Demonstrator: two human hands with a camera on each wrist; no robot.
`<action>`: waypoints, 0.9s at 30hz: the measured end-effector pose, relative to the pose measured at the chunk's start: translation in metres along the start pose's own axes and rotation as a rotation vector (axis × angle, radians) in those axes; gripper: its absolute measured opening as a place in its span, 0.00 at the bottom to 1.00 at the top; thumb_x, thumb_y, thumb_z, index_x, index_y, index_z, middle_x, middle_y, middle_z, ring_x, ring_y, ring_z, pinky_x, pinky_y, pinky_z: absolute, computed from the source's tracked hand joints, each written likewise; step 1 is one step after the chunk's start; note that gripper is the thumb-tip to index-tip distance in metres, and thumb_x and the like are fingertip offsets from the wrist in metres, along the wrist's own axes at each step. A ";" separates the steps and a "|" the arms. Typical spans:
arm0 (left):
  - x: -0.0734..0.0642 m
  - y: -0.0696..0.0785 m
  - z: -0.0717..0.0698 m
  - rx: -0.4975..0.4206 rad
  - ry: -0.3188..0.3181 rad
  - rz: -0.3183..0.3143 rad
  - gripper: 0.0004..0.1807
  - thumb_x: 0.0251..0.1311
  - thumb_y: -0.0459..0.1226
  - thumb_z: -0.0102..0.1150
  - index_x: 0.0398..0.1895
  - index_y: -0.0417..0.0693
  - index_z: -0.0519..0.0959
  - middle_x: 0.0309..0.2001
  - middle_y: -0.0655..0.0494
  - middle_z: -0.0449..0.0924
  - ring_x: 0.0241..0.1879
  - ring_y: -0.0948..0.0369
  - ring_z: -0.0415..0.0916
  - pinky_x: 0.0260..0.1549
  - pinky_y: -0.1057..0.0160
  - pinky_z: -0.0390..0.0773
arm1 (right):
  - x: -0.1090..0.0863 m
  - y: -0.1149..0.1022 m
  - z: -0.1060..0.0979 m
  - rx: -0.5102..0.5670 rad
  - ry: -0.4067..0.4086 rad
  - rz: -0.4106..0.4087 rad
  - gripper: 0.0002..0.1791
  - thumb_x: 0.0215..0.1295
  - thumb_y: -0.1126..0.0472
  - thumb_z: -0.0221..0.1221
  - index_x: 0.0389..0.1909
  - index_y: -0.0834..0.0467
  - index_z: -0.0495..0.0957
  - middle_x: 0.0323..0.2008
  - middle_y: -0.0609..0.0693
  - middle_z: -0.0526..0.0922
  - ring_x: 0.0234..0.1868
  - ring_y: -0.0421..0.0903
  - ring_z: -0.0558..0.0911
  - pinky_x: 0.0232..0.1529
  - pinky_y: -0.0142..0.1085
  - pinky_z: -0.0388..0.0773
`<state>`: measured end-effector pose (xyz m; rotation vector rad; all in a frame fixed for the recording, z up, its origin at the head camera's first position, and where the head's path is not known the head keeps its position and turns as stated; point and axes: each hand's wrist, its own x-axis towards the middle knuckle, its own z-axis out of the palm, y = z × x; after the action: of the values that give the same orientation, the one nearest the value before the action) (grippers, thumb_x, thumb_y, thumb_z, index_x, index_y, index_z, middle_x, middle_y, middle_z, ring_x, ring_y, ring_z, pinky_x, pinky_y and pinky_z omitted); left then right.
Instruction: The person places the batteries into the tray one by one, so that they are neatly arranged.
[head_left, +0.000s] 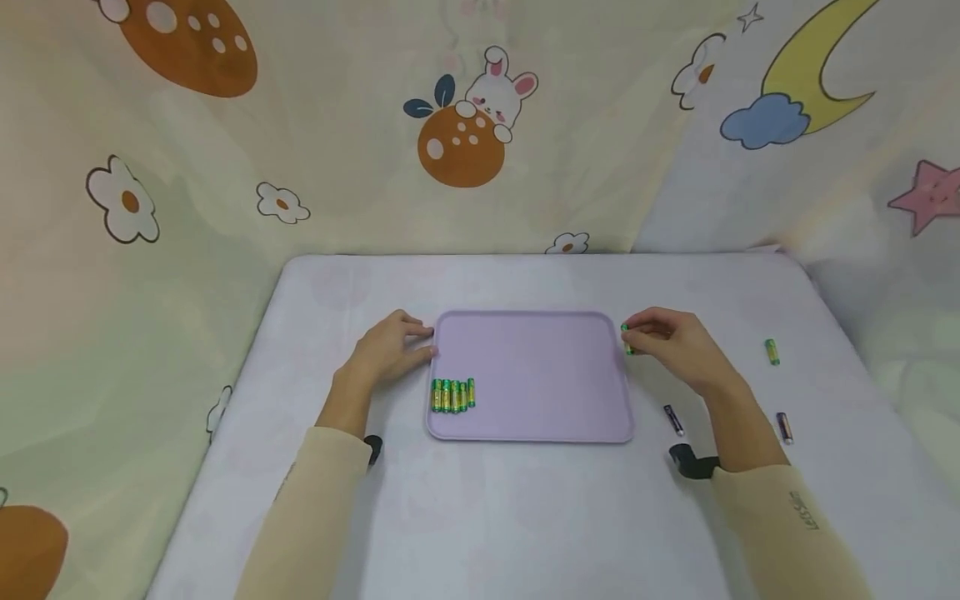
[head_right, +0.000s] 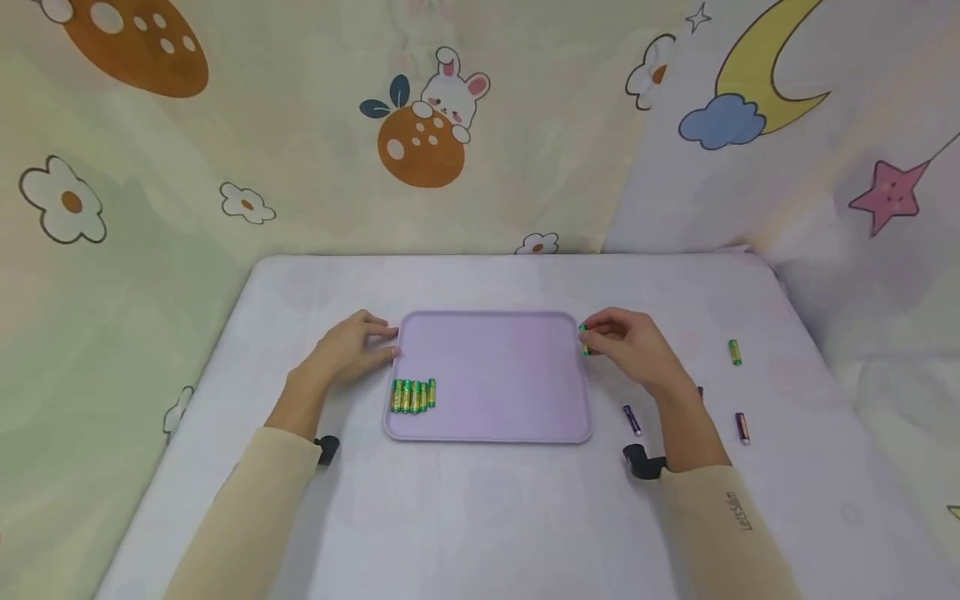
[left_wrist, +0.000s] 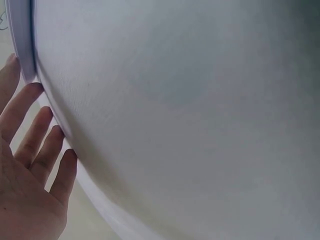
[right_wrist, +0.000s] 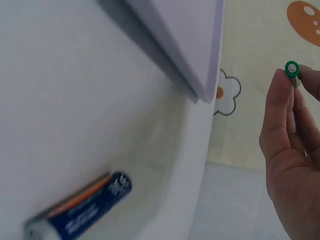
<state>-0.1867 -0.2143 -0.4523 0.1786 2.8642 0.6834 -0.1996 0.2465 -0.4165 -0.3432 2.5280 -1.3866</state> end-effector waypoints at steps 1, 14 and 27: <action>0.000 0.000 0.000 -0.004 0.001 -0.002 0.28 0.67 0.54 0.65 0.66 0.54 0.80 0.67 0.50 0.72 0.69 0.46 0.69 0.67 0.40 0.69 | 0.004 -0.004 0.004 0.007 -0.005 -0.001 0.20 0.74 0.51 0.62 0.56 0.62 0.79 0.49 0.62 0.85 0.44 0.43 0.87 0.49 0.31 0.82; 0.000 -0.001 -0.003 0.006 0.000 0.003 0.28 0.67 0.54 0.65 0.66 0.54 0.80 0.67 0.52 0.72 0.69 0.47 0.69 0.66 0.40 0.70 | 0.037 -0.034 0.059 0.171 -0.138 0.010 0.16 0.70 0.60 0.64 0.52 0.67 0.80 0.42 0.60 0.86 0.40 0.45 0.88 0.49 0.38 0.86; -0.001 0.002 -0.003 -0.005 -0.008 -0.013 0.27 0.66 0.54 0.65 0.65 0.55 0.81 0.67 0.51 0.72 0.69 0.46 0.69 0.66 0.40 0.71 | 0.047 -0.063 0.130 0.134 -0.234 0.059 0.11 0.65 0.63 0.64 0.43 0.67 0.83 0.33 0.54 0.87 0.37 0.53 0.90 0.43 0.36 0.86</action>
<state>-0.1862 -0.2144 -0.4486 0.1611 2.8532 0.6861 -0.1967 0.0956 -0.4353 -0.3776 2.2283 -1.3963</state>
